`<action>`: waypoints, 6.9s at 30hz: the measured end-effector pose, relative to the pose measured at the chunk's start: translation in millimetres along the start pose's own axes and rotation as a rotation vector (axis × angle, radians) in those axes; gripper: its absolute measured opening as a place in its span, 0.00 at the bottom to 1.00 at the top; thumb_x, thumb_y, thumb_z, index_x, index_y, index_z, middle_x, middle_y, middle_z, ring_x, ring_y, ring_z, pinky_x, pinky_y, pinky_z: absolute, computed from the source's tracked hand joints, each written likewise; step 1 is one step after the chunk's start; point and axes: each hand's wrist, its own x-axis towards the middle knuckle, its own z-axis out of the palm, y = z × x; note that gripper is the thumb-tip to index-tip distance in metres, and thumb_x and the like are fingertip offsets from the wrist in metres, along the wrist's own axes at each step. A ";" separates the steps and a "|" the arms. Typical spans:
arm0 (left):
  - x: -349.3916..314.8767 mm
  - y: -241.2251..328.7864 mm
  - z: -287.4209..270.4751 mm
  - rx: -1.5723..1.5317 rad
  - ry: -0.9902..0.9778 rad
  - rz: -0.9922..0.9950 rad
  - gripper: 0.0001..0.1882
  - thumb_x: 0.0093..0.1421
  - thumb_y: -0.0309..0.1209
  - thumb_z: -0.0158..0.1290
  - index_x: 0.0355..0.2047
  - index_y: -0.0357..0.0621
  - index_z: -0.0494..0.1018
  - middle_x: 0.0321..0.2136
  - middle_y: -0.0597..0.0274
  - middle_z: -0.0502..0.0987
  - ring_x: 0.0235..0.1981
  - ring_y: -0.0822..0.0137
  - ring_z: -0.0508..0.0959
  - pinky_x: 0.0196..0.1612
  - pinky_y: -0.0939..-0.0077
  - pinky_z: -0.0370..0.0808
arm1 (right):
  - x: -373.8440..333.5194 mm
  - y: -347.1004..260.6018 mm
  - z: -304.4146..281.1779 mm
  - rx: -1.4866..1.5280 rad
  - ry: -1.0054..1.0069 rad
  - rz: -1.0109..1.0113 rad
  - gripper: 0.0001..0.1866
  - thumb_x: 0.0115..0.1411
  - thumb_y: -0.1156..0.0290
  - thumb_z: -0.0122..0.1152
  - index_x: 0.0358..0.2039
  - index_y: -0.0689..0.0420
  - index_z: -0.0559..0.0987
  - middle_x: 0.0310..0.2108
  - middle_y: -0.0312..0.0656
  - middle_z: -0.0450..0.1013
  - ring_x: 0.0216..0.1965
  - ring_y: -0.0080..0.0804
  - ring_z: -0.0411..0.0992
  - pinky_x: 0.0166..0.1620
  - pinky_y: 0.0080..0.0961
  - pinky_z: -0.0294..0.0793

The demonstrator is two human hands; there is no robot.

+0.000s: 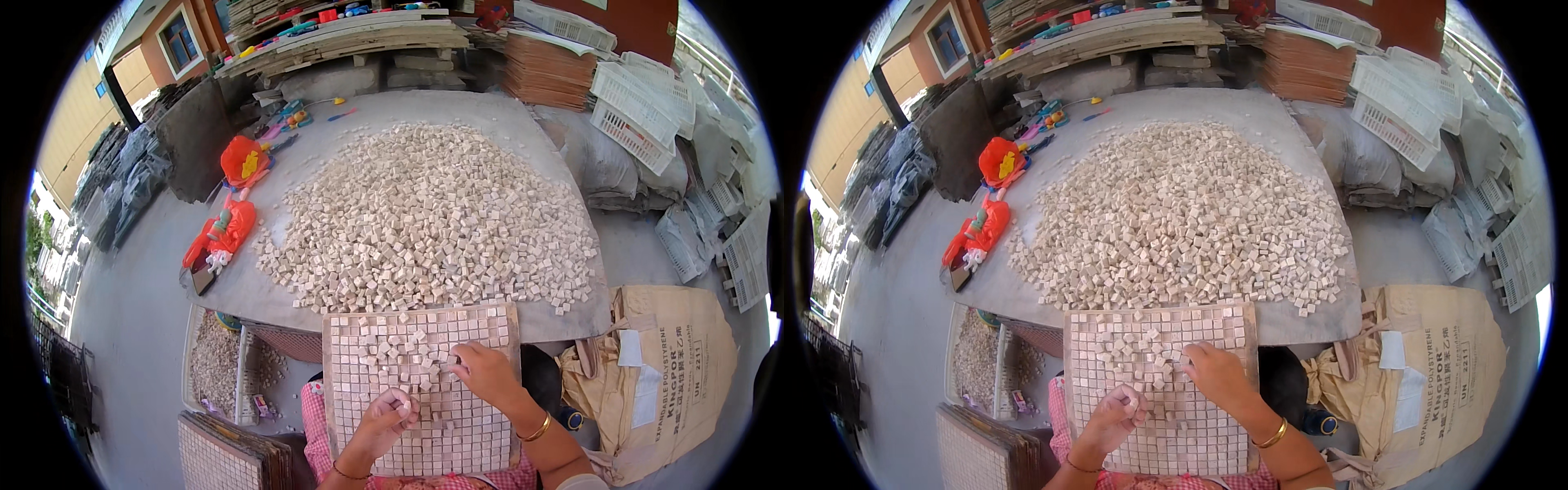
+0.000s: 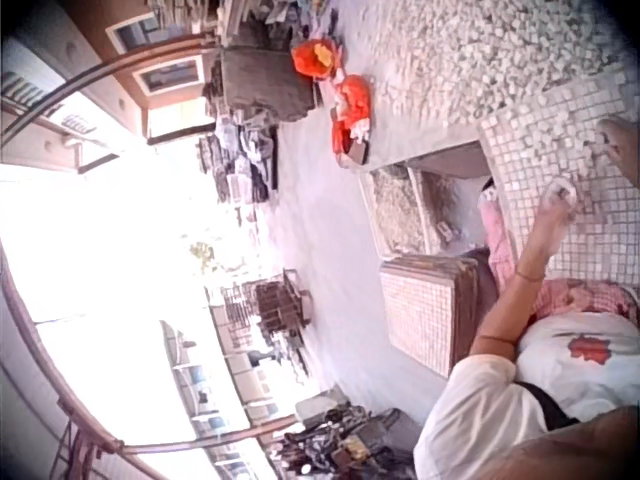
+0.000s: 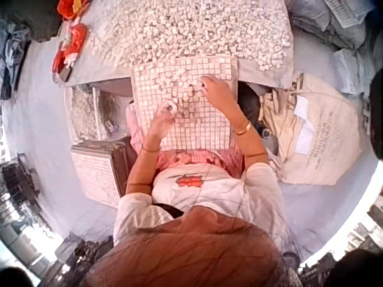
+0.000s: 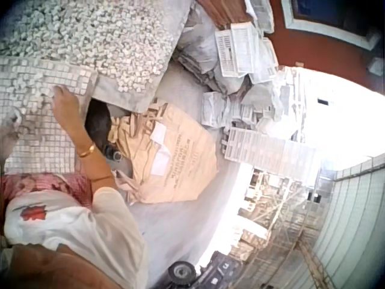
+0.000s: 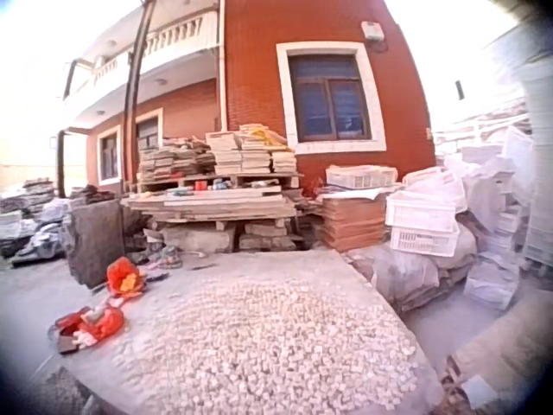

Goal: The person sits on the floor and places small, white, cube-shaped pieces into the grid cells of a mesh tile sheet held on their lap. They pick the pieces from a large pile on a nearby table and carefully insert them into the empty slots of the mesh, filling the sheet progressively.

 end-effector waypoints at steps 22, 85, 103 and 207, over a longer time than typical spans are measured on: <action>-12.8 -4.5 -19.8 -0.167 -0.082 -0.036 0.04 0.61 0.27 0.50 0.34 0.42 0.66 0.32 0.61 0.72 0.30 0.71 0.70 0.33 0.79 0.69 | -9.0 12.2 -41.9 0.074 -0.137 0.258 0.05 0.51 0.73 0.62 0.28 0.61 0.79 0.22 0.42 0.71 0.23 0.31 0.68 0.30 0.26 0.68; -24.2 -24.4 5.0 0.025 0.162 -0.118 0.06 0.64 0.28 0.48 0.34 0.40 0.72 0.30 0.65 0.75 0.30 0.78 0.72 0.35 0.83 0.71 | 6.2 8.0 -33.4 -0.004 -0.048 0.110 0.09 0.48 0.74 0.66 0.30 0.62 0.78 0.26 0.44 0.75 0.28 0.38 0.72 0.34 0.27 0.71; -24.8 -21.0 -4.6 -0.011 0.151 -0.052 0.06 0.63 0.29 0.48 0.35 0.40 0.73 0.29 0.66 0.75 0.29 0.77 0.72 0.33 0.83 0.70 | -5.0 -28.6 -2.8 0.071 -0.240 0.150 0.12 0.49 0.72 0.64 0.35 0.60 0.77 0.30 0.45 0.73 0.31 0.42 0.72 0.35 0.32 0.71; -34.0 -25.8 -8.1 0.145 0.258 -0.071 0.06 0.63 0.29 0.49 0.33 0.40 0.73 0.25 0.66 0.73 0.25 0.77 0.70 0.28 0.84 0.67 | -22.0 -31.5 10.0 0.158 -0.122 0.161 0.07 0.52 0.71 0.62 0.29 0.61 0.76 0.26 0.46 0.72 0.31 0.46 0.71 0.34 0.34 0.70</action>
